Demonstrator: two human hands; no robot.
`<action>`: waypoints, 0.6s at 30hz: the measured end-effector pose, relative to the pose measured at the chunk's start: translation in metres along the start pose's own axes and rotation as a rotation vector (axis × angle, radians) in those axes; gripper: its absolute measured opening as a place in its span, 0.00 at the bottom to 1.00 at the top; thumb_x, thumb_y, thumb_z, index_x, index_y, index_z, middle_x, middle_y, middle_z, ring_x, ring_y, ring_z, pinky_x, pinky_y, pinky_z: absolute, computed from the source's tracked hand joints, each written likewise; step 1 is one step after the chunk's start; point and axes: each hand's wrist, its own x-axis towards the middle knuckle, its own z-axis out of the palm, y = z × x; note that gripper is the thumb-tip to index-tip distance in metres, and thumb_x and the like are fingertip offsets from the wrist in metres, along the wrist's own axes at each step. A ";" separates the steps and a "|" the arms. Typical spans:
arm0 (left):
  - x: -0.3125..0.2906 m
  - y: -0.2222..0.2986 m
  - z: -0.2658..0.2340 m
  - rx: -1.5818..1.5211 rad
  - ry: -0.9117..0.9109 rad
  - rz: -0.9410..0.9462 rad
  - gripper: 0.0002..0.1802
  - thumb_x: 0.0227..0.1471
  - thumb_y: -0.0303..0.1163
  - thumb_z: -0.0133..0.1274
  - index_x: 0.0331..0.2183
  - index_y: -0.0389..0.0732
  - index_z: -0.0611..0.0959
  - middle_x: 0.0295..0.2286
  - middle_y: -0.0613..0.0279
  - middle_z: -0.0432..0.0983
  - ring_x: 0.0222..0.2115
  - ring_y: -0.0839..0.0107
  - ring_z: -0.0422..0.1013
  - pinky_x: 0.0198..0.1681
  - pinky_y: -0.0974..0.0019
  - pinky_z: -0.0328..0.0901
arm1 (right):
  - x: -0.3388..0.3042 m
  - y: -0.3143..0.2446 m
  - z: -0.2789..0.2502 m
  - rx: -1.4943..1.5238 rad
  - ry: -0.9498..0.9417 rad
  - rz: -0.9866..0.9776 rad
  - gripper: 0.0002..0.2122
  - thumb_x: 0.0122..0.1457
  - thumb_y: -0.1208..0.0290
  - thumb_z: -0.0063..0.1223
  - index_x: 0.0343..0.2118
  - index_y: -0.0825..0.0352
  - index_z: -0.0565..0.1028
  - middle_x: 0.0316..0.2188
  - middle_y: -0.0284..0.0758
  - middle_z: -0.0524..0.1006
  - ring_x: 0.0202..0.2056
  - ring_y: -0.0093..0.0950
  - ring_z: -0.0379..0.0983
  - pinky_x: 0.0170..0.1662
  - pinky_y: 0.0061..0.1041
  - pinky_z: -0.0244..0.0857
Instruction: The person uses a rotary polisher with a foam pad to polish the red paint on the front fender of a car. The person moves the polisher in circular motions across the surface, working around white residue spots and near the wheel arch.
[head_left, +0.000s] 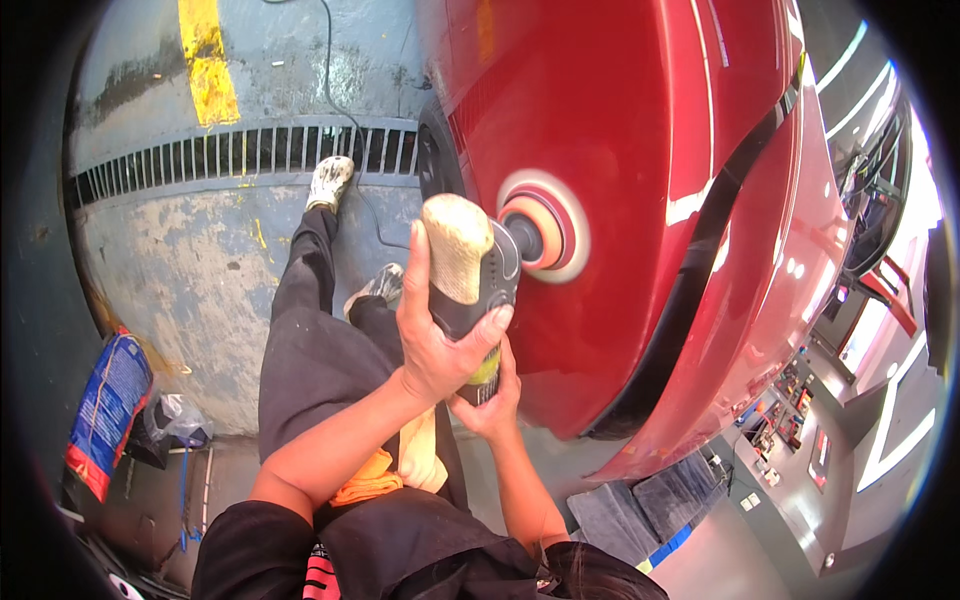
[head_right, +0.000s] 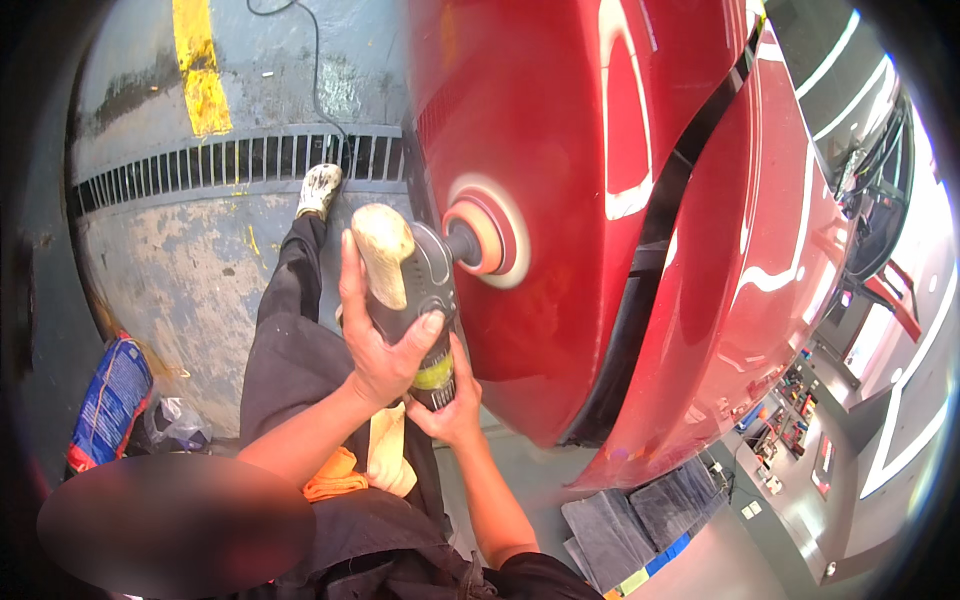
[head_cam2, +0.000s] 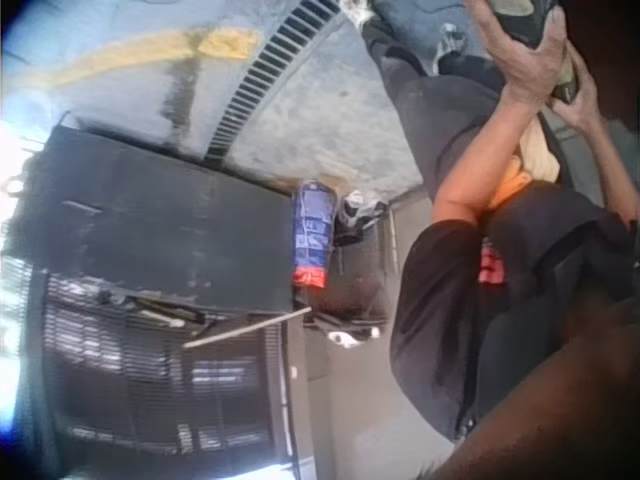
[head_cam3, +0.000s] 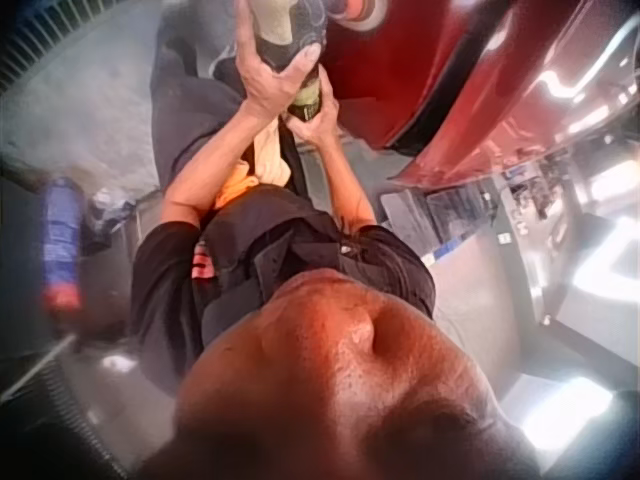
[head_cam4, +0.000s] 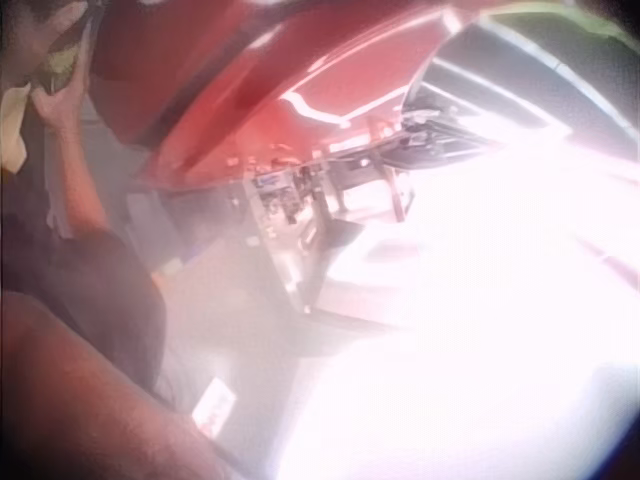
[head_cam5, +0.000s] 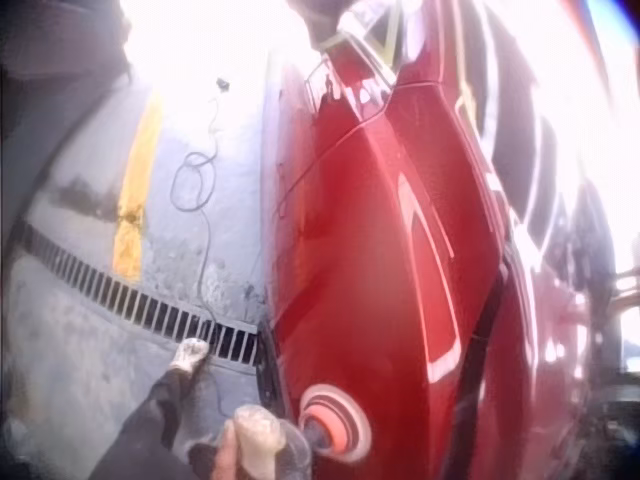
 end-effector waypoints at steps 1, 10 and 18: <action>0.014 -0.002 -0.002 0.015 0.003 0.046 0.62 0.52 0.35 0.72 0.74 0.30 0.49 0.62 0.36 0.68 0.60 0.52 0.72 0.64 0.53 0.67 | 0.012 -0.004 0.006 0.003 0.017 -0.005 0.50 0.44 0.72 0.74 0.73 0.69 0.59 0.59 0.52 0.78 0.58 0.44 0.80 0.60 0.39 0.74; 0.157 0.011 -0.013 -0.128 0.011 0.138 0.58 0.57 0.33 0.68 0.75 0.32 0.48 0.60 0.45 0.69 0.57 0.60 0.73 0.63 0.57 0.68 | 0.152 -0.050 0.042 0.079 0.062 -0.156 0.50 0.42 0.75 0.71 0.73 0.71 0.60 0.58 0.52 0.79 0.57 0.44 0.81 0.59 0.38 0.74; 0.268 0.032 -0.026 -0.038 0.079 0.291 0.48 0.61 0.36 0.65 0.72 0.33 0.59 0.53 0.47 0.77 0.49 0.67 0.76 0.55 0.63 0.71 | 0.254 -0.108 0.075 0.273 0.080 -0.189 0.48 0.46 0.73 0.73 0.73 0.68 0.61 0.55 0.51 0.81 0.55 0.42 0.82 0.58 0.37 0.74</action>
